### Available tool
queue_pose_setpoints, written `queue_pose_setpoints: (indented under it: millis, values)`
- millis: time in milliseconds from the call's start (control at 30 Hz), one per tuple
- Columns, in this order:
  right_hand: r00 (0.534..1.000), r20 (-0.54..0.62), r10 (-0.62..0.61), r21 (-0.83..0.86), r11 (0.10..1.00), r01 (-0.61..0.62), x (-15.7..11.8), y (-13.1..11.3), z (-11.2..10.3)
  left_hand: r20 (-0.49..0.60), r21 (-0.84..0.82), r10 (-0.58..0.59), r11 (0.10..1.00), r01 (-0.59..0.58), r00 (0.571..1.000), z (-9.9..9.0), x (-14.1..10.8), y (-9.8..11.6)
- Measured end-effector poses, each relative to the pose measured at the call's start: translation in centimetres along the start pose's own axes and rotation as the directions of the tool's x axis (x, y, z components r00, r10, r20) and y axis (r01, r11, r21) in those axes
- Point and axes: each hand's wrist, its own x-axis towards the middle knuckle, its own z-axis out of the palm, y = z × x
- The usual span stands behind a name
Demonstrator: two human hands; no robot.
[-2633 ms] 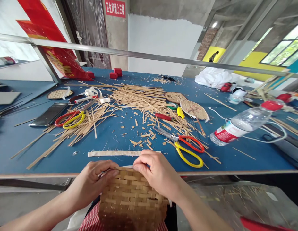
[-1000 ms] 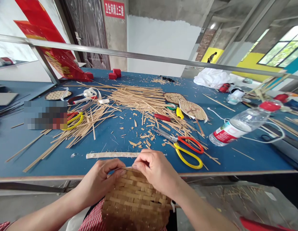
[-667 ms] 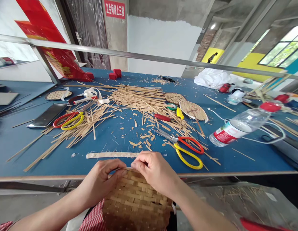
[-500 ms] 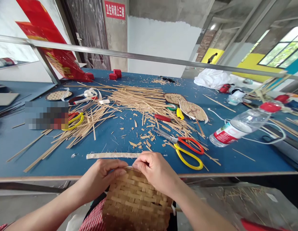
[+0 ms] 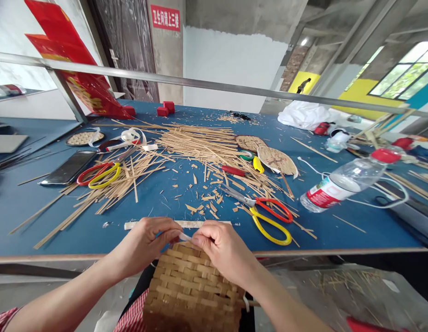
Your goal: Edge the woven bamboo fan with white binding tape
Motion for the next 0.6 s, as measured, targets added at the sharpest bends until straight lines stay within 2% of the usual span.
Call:
queue_pose_setpoints:
  millis: [133,367,500,600]
  values:
    - [1.000,0.003,-0.004,-0.003,1.000,0.004,-0.1,0.1,0.1,0.001,0.058,0.050,0.997,-0.050,0.999,-0.2,0.0,-0.2]
    - [1.000,0.015,-0.015,0.029,0.999,0.015,-0.2,0.1,0.1,-0.016,0.183,0.220,0.960,-0.213,0.975,-0.3,-1.2,-0.7]
    - [0.999,0.023,-0.025,0.034,0.999,0.024,-0.2,0.3,0.3,0.037,0.231,0.332,0.915,-0.331,0.943,-0.5,-1.6,-1.0]
    - [0.999,0.026,-0.018,0.029,0.999,0.018,-0.2,0.3,0.4,0.077,0.251,0.374,0.890,-0.381,0.924,-0.9,-1.5,-1.0]
